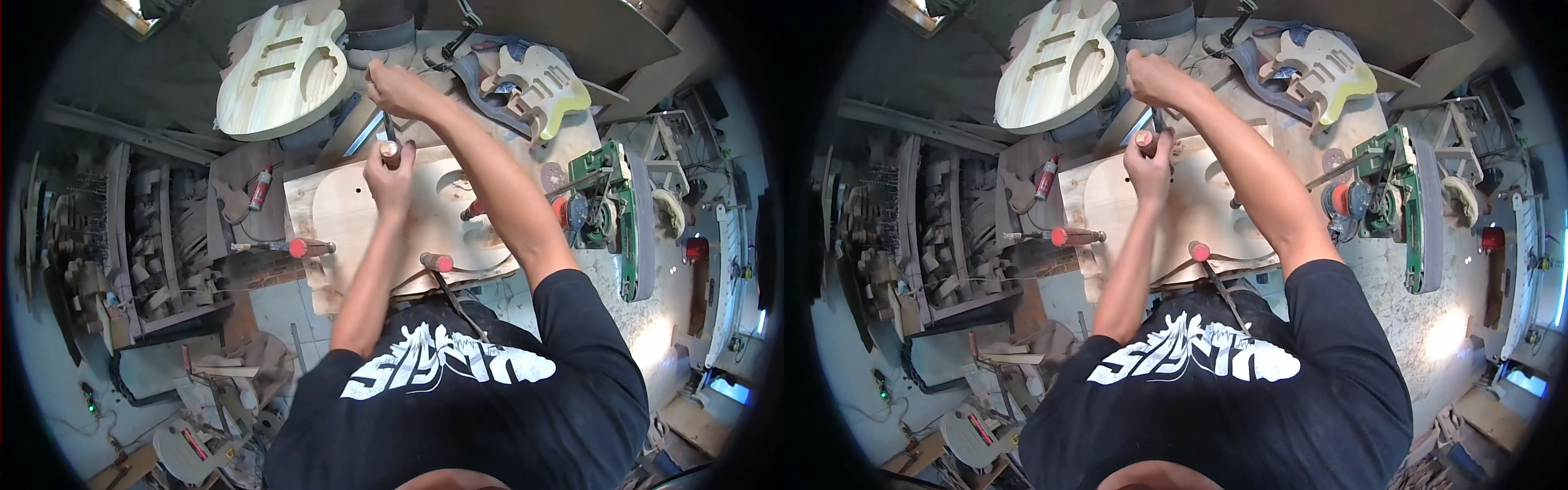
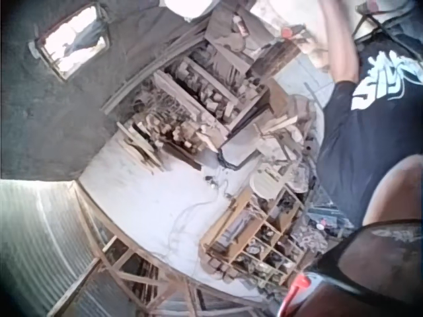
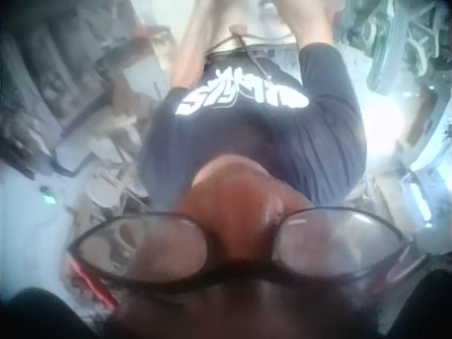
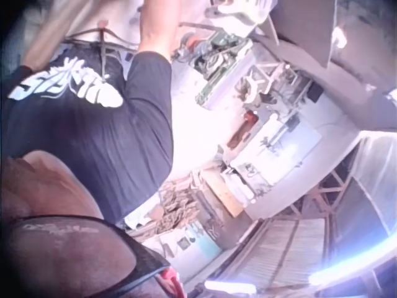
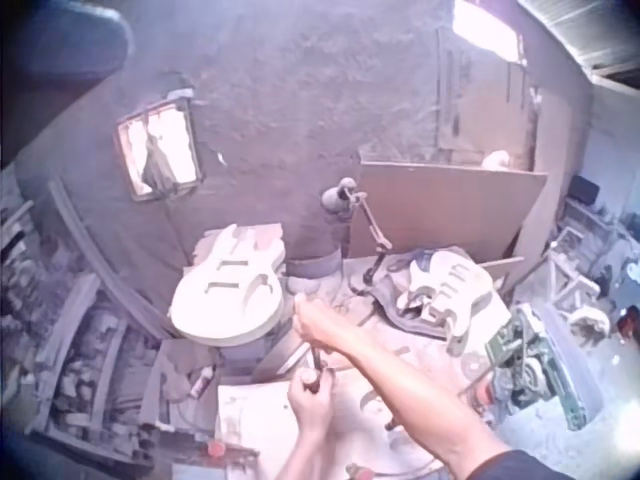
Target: The person uses a chisel and a mallet to carve and refine the contours of a wooden electric guitar body that is secured to a workbench with clamps. They walk over to a shelf to retrieve a larger clamp, then continue carving and shaping the wood by hand.
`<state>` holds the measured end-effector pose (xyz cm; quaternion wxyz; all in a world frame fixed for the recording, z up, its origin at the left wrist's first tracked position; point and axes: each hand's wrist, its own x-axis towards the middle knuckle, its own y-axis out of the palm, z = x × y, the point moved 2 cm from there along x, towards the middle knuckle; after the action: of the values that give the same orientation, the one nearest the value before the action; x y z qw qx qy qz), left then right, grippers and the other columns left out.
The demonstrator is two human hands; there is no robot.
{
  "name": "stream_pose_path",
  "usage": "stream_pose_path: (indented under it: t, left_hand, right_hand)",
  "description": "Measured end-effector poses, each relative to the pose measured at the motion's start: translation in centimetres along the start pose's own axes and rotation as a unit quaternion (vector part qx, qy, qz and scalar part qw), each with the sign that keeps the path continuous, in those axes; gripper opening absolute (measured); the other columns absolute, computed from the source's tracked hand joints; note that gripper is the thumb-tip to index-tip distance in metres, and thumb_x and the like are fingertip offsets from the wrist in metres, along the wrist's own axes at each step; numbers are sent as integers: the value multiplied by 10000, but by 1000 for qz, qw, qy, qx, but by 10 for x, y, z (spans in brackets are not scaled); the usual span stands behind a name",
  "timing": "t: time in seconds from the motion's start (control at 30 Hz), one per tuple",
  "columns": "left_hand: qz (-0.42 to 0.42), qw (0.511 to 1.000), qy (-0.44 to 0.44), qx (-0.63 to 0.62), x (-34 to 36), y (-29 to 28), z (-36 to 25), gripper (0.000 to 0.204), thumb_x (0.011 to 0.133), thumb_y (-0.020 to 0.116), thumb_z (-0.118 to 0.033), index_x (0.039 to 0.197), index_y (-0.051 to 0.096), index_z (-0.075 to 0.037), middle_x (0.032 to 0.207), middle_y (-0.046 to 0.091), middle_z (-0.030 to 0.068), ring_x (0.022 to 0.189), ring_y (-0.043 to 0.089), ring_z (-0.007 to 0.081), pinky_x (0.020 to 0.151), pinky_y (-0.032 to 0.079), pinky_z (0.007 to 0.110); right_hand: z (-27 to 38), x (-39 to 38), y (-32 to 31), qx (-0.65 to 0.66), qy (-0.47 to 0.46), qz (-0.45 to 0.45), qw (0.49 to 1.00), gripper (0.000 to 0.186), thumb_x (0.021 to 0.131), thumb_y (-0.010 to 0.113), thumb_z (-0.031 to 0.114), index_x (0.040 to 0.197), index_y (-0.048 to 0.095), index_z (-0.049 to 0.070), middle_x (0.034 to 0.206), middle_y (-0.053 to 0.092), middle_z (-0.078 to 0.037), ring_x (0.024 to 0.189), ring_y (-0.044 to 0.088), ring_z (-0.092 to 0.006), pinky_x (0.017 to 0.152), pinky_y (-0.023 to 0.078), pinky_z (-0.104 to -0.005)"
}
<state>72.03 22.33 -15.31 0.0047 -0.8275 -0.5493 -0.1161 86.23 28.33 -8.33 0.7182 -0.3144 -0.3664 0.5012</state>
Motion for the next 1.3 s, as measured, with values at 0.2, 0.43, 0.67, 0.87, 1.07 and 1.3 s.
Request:
stream_pose_path:
  t: [0.2, 0.43, 0.67, 0.87, 1.07, 1.3]
  left_hand:
    - [38, 998, -30, 41, 19, -11, 21, 238, 815, 748, -102, 670, 564, -66, 604, 550, -10, 553, 477, 61, 507, 355, 260]
    - [437, 867, -186, -150, 37, -22, 20, 264, 759, 768, -90, 630, 539, -63, 561, 511, 9, 525, 461, 90, 499, 359, 274]
    - [-120, 988, 3, 97, -4, 2, 1, 308, 848, 791, -226, 737, 567, -47, 651, 587, -15, 580, 497, 66, 542, 400, 262]
    - [354, 922, -119, -100, 36, -23, 13, 375, 799, 801, -171, 605, 494, -78, 547, 477, -47, 493, 392, 53, 468, 299, 263]
    - [23, 996, 45, 68, -18, -11, 14, 256, 895, 728, -191, 830, 530, -42, 587, 496, 20, 533, 434, 130, 522, 360, 308]
    - [61, 982, 163, 72, -24, -26, 63, 352, 824, 661, 36, 1135, 505, -24, 967, 635, 196, 856, 660, 398, 747, 535, 441]
  right_hand:
    - [8, -1, -2, -1, -23, -21, 999, 300, 951, 491, 184, 1086, 522, -82, 909, 669, -320, 895, 647, -503, 823, 503, -538]
    - [4, -2, -8, -1, -14, -8, 1000, 298, 955, 511, 200, 1098, 529, -62, 873, 658, -319, 875, 644, -489, 798, 498, -525]
    - [6, -9, -18, 9, 0, 5, 1000, 316, 967, 554, 256, 1087, 546, -36, 874, 680, -262, 843, 681, -417, 783, 513, -469]
    - [5, -5, -16, 54, 15, 30, 998, 312, 969, 565, 259, 1062, 561, -38, 847, 666, -220, 796, 648, -342, 739, 506, -434]
    - [2, -11, -30, 28, 60, 72, 995, 465, 967, 586, 404, 1185, 557, -6, 882, 682, -265, 854, 678, -404, 783, 501, -464]
    - [74, -65, -61, 73, 85, 2, 994, 432, 965, 635, 277, 1281, 579, -12, 1067, 701, -225, 958, 696, -317, 868, 527, -396]
